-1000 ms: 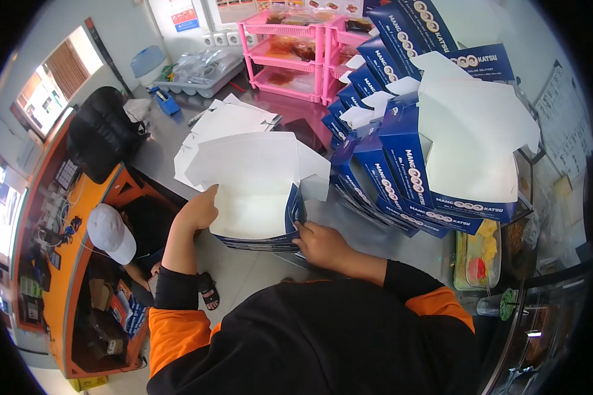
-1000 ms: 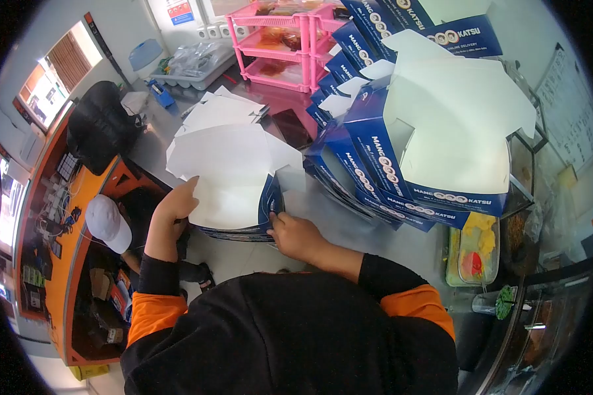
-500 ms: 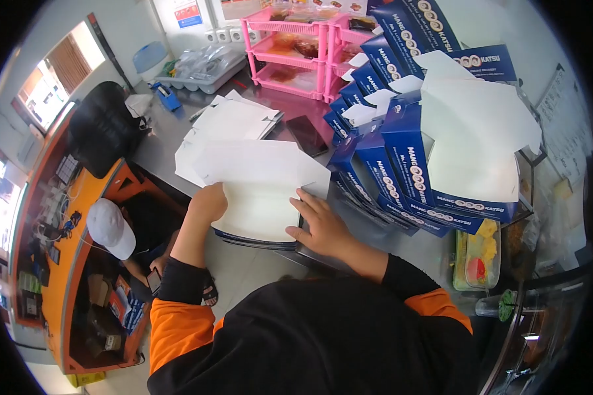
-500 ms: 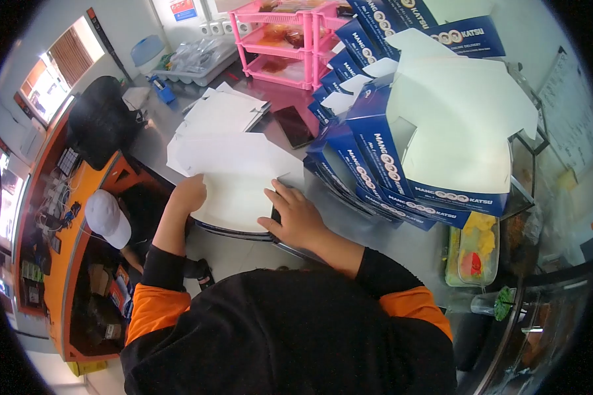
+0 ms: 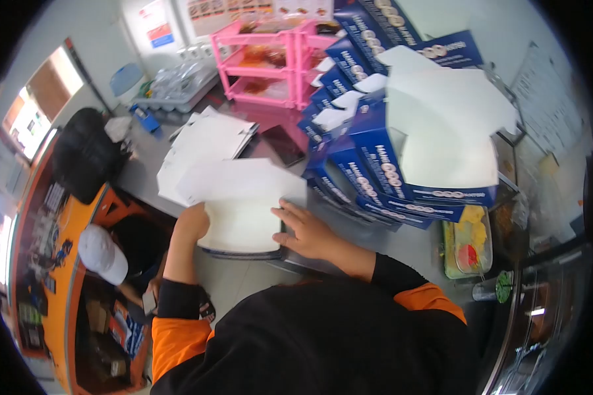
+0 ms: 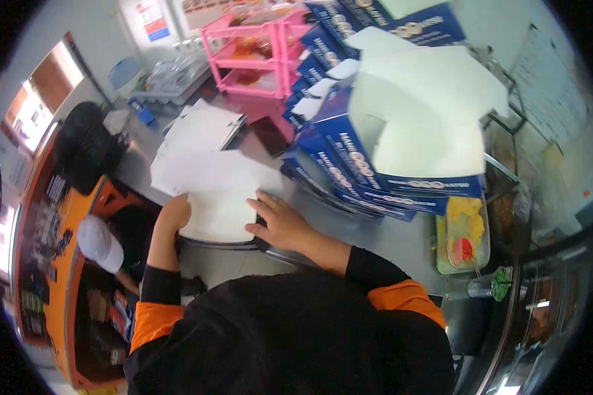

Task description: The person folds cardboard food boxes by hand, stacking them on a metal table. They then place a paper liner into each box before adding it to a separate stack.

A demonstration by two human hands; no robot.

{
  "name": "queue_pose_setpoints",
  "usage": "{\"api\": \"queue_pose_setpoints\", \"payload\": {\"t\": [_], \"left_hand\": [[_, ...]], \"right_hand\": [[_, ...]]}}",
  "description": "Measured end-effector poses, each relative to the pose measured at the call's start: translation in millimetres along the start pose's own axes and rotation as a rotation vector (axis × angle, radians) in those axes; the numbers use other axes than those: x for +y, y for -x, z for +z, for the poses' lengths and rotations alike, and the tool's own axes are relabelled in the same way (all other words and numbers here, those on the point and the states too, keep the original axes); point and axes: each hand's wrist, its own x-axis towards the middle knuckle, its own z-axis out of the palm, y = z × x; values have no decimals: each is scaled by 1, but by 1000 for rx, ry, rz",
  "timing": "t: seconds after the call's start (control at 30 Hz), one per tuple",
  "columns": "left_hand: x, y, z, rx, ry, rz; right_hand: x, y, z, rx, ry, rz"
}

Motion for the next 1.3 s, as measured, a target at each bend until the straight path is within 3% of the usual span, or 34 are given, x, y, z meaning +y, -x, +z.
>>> {"api": "queue_pose_setpoints", "payload": {"t": [0.03,0.07,0.13,0.17,0.23,0.27,0.3,0.33,0.37,0.43,0.47,0.57,0.6,0.7,0.83,0.93,1.03,1.07,1.17,1.2,1.3], "left_hand": [[-4,0,2,24,-6,8],[-5,0,4,59,27,-34],[6,11,-11,25,112,-111],[-7,12,3,219,291,-60],[-9,27,14,230,1029,-162],[-14,27,26,337,1019,-36],[-19,23,44,442,1006,87],[-22,20,58,546,992,207],[-22,20,63,466,1155,144],[-17,16,66,300,1471,17],[-14,13,69,316,1457,-19],[34,38,39,289,1453,-34],[32,35,47,354,1481,6],[32,35,50,456,1498,25],[25,36,49,336,1475,7],[17,28,58,347,1473,2],[26,30,50,322,1479,-35],[28,30,49,326,1476,-43],[32,36,46,334,1468,-51],[32,36,47,335,1481,-55],[28,33,51,333,1496,-56]], "right_hand": [[-4,4,-13,8,-83,-4],[-8,11,-32,77,-169,-135],[-38,46,-103,31,-531,-70],[-41,68,-134,223,-361,-249],[-40,105,-172,947,-181,-329],[-39,123,-191,1297,-72,-276],[-31,125,-213,1572,120,97],[-24,126,-235,1483,246,251],[-18,126,-251,1384,369,404],[-6,124,-269,1105,291,608],[-4,122,-275,964,252,700],[-14,124,-291,802,-168,871],[-8,126,-292,901,-239,811],[10,139,-304,893,-565,714],[54,183,-328,813,-857,687],[20,178,-305,996,-1000,501],[1,174,-295,797,-1126,377],[-14,162,-280,915,-1175,396],[-16,158,-265,397,-1281,256],[-28,143,-244,605,-1171,371],[-54,102,-199,431,-1097,294]]}}
